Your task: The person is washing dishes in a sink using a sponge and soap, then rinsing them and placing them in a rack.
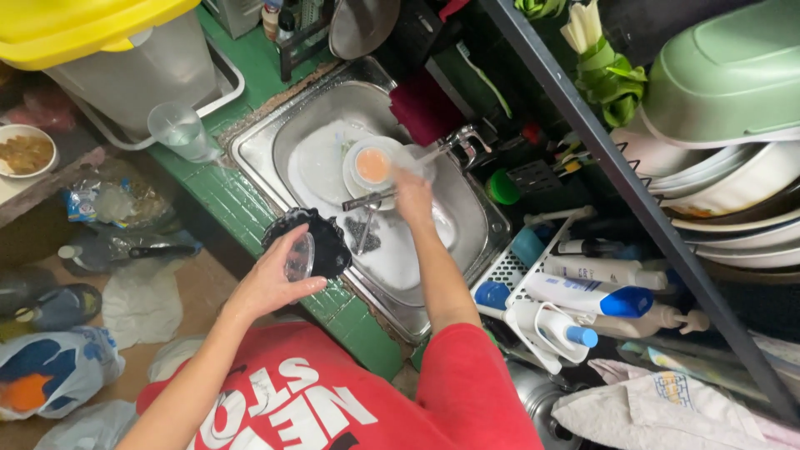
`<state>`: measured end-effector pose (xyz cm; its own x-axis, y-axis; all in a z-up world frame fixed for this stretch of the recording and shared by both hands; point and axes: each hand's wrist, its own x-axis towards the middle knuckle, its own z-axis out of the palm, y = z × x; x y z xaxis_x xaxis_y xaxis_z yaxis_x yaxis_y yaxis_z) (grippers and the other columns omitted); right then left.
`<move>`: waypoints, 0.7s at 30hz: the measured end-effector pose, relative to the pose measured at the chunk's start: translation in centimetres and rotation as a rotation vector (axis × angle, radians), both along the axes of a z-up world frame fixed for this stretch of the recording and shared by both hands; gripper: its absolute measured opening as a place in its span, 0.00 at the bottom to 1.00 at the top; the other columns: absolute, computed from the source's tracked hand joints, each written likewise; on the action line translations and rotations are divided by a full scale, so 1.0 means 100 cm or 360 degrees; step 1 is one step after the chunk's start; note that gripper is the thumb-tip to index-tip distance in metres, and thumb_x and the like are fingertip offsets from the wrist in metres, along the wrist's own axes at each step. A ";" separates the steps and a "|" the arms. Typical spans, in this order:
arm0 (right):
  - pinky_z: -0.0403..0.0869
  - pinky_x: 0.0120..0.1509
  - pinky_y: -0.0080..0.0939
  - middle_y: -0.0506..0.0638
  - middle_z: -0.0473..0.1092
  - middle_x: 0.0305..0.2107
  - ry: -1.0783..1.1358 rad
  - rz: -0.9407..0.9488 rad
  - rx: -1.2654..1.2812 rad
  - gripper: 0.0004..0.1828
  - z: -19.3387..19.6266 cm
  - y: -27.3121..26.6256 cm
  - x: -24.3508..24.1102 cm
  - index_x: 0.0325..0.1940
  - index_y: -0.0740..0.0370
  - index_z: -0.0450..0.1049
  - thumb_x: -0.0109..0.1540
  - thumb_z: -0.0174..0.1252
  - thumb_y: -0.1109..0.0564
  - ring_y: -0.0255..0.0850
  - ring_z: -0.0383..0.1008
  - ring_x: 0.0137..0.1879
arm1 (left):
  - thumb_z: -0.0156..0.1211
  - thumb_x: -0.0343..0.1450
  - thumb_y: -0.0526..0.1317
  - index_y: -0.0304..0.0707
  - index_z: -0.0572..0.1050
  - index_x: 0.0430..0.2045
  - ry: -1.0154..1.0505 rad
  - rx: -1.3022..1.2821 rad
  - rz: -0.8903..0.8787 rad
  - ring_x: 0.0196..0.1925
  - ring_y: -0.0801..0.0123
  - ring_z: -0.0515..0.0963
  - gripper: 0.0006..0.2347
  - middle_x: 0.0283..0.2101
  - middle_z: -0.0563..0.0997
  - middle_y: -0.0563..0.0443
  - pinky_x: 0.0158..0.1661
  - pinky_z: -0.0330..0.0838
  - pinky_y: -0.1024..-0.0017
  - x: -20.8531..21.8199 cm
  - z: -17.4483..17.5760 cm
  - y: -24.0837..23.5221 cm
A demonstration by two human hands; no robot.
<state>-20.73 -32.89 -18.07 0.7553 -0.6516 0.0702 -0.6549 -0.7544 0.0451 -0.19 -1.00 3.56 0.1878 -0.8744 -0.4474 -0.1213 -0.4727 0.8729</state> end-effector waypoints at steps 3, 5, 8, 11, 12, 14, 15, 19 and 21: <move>0.67 0.61 0.53 0.51 0.74 0.53 0.0123 -0.0557 0.0067 0.21 0.033 0.006 0.003 0.60 0.52 0.73 0.62 0.55 0.60 0.48 0.75 0.57 | 0.78 0.58 0.49 0.47 0.57 0.72 -0.0006 -0.0008 0.0020 0.69 0.36 0.67 0.46 0.71 0.61 0.32 0.63 0.69 0.48 0.001 0.008 -0.003; 0.64 0.64 0.54 0.48 0.73 0.59 0.0024 -0.0105 -0.0079 0.26 0.015 0.014 0.002 0.68 0.47 0.70 0.64 0.53 0.60 0.47 0.74 0.60 | 0.77 0.59 0.48 0.45 0.56 0.72 0.0018 0.0010 0.0000 0.68 0.34 0.67 0.45 0.70 0.61 0.30 0.63 0.69 0.47 0.000 0.009 -0.001; 0.65 0.64 0.55 0.48 0.70 0.62 0.0189 -0.0430 -0.0004 0.32 0.011 0.000 -0.011 0.68 0.49 0.71 0.58 0.62 0.58 0.50 0.74 0.60 | 0.78 0.58 0.49 0.46 0.57 0.72 0.0007 -0.0017 0.0018 0.68 0.34 0.68 0.46 0.70 0.62 0.30 0.62 0.70 0.47 0.000 0.007 -0.002; 0.66 0.63 0.54 0.49 0.76 0.49 0.0100 -0.0301 0.0112 0.21 -0.039 -0.016 -0.016 0.56 0.50 0.76 0.58 0.57 0.59 0.50 0.76 0.56 | 0.78 0.58 0.51 0.46 0.57 0.72 0.0001 0.0000 0.0013 0.68 0.37 0.68 0.46 0.70 0.61 0.31 0.63 0.70 0.49 0.001 0.005 0.001; 0.66 0.63 0.54 0.49 0.76 0.49 0.0102 -0.0307 0.0108 0.21 -0.012 -0.006 -0.011 0.56 0.50 0.76 0.58 0.57 0.59 0.50 0.76 0.56 | 0.78 0.58 0.51 0.46 0.57 0.72 0.0003 -0.0003 0.0008 0.68 0.37 0.68 0.46 0.70 0.61 0.31 0.63 0.70 0.49 0.001 0.005 -0.001; 0.62 0.70 0.58 0.46 0.74 0.57 0.0010 -0.0256 0.0102 0.21 0.041 0.017 -0.002 0.58 0.46 0.78 0.61 0.55 0.56 0.45 0.70 0.67 | 0.78 0.58 0.49 0.46 0.56 0.72 0.0007 0.0015 0.0008 0.68 0.35 0.67 0.46 0.71 0.61 0.31 0.62 0.70 0.48 0.001 0.005 -0.001; 0.62 0.70 0.58 0.46 0.74 0.57 0.0016 -0.0257 0.0103 0.21 0.025 0.003 -0.004 0.58 0.46 0.78 0.61 0.55 0.56 0.45 0.70 0.67 | 0.78 0.58 0.49 0.46 0.56 0.72 0.0012 0.0016 0.0006 0.68 0.35 0.67 0.46 0.71 0.61 0.31 0.62 0.70 0.48 -0.001 0.006 -0.003; 0.68 0.65 0.57 0.45 0.77 0.43 -0.0713 -0.0867 0.0706 0.20 -0.019 -0.038 0.003 0.55 0.37 0.77 0.60 0.53 0.50 0.46 0.76 0.57 | 0.78 0.57 0.50 0.46 0.57 0.72 0.0038 0.0042 -0.0002 0.69 0.35 0.67 0.46 0.71 0.61 0.31 0.63 0.70 0.49 -0.004 0.010 -0.001; 0.74 0.59 0.50 0.46 0.78 0.33 -0.1224 -0.1176 0.0980 0.16 -0.013 -0.058 0.011 0.47 0.38 0.79 0.57 0.55 0.48 0.45 0.79 0.50 | 0.78 0.58 0.49 0.47 0.57 0.72 0.0040 0.0041 -0.0004 0.69 0.36 0.67 0.46 0.71 0.61 0.32 0.63 0.70 0.49 -0.004 0.010 -0.004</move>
<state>-19.67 -38.65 -19.42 0.0890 -0.9866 -0.1364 -0.6323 0.0498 -0.7732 -0.56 -1.45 4.57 0.1741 -0.8630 -0.4742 -0.1004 -0.4946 0.8633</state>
